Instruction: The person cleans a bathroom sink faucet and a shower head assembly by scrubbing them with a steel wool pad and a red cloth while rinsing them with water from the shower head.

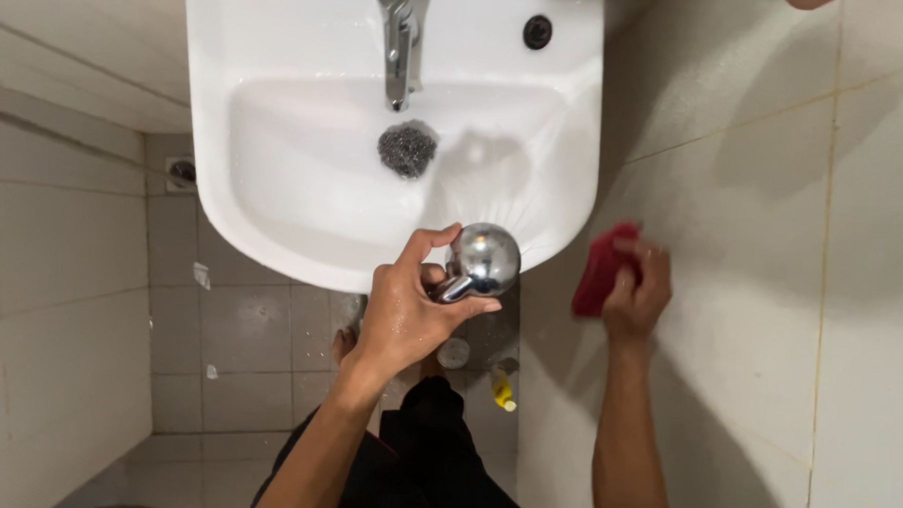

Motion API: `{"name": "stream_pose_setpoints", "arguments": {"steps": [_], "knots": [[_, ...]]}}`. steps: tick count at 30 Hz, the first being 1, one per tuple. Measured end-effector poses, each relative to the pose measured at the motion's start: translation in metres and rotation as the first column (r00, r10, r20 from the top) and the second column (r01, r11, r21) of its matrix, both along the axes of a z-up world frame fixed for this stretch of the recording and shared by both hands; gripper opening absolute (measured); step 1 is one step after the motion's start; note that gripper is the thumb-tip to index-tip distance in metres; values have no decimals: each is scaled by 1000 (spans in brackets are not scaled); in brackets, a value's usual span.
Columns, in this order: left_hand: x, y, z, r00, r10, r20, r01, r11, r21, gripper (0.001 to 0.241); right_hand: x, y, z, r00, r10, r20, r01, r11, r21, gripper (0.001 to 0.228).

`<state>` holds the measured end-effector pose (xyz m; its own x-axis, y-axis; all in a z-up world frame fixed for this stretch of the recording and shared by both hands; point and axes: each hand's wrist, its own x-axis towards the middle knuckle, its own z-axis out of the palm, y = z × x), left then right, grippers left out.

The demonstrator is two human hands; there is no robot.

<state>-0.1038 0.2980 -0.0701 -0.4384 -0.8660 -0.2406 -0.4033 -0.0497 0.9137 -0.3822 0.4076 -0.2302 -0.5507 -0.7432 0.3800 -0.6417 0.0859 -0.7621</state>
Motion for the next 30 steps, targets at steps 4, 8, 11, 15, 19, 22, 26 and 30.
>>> {"name": "stream_pose_setpoints", "arguments": {"steps": [4,8,11,15,19,22,26,30], "knots": [[27,14,-19,992,14,122,-23,997,76,78,-3,-68,41,969,201,-146,-190,978,90,18],[71,19,-43,989,43,141,-40,999,-21,80,28,-77,36,921,260,-289,-200,955,220,9],[116,17,-56,982,158,105,-149,985,-86,80,70,-63,17,878,251,-407,-155,955,253,7],[168,13,-57,937,338,85,-324,935,-142,81,163,-64,-4,847,357,-394,-172,886,431,11],[213,13,-49,904,428,-10,-424,892,-159,79,265,-73,-15,872,377,-313,-270,903,334,10],[239,1,-40,869,486,-95,-494,836,-237,79,306,-56,-15,821,435,-370,-402,900,166,16],[258,-21,-41,855,486,-183,-519,803,-293,78,282,15,-45,868,347,-356,-238,919,315,18],[253,-38,-38,826,503,-253,-559,786,-264,76,225,94,-94,945,288,-156,-148,799,582,16]]}}
